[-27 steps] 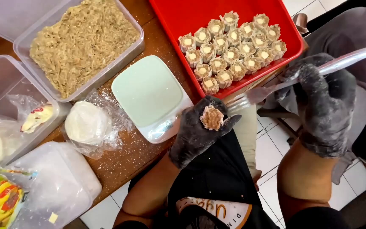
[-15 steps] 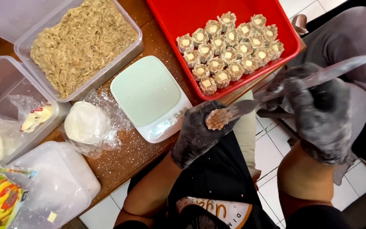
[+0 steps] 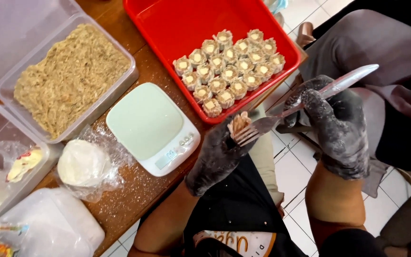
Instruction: The person assembles wontons by placing filling onto wrappers, adding cheese, and folding them into cups. They use a fork to press the edges and a digital scale to measure filling portions. Completed wontons are placed in a red tray.
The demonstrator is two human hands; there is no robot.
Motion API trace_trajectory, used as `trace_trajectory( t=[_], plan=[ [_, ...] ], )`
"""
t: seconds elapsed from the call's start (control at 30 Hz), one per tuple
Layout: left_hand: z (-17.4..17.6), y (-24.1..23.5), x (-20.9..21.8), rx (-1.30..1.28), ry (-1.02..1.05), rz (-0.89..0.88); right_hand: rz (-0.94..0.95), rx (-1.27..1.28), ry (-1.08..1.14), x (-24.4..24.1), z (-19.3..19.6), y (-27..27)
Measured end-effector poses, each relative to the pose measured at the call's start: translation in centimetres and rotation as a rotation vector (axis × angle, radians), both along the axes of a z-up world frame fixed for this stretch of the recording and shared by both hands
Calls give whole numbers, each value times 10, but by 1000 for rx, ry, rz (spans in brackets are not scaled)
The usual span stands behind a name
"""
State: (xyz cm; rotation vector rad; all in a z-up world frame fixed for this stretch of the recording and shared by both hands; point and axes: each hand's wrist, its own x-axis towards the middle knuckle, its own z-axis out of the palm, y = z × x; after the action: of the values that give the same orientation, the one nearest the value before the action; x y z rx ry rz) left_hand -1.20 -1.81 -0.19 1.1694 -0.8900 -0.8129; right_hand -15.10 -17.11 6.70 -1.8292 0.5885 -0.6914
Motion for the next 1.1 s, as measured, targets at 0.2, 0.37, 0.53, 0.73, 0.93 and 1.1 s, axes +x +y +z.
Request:
trace_trajectory(
  t=[0.2, 0.37, 0.53, 0.73, 0.93, 1.1],
  plan=[
    [-12, -7, -7, 44, -7, 94, -52, 375, -112, 1, 5, 3],
    [-16, -24, -12, -7, -31, 50, 33, 83, -158, -5, 11, 3],
    [-9, -41, -28, 70, 12, -4, -212, 90, -220, -34, -1, 3],
    [-8, -46, -39, -45, -161, -48, -282, 199, -270, -51, -4, 6],
    [-9, -49, -52, 49, -92, 13, -215, 236, -294, -51, -14, 7],
    [-20, -46, -44, 107, -172, -76, -178, 255, -281, -58, -10, 7]
  ],
)
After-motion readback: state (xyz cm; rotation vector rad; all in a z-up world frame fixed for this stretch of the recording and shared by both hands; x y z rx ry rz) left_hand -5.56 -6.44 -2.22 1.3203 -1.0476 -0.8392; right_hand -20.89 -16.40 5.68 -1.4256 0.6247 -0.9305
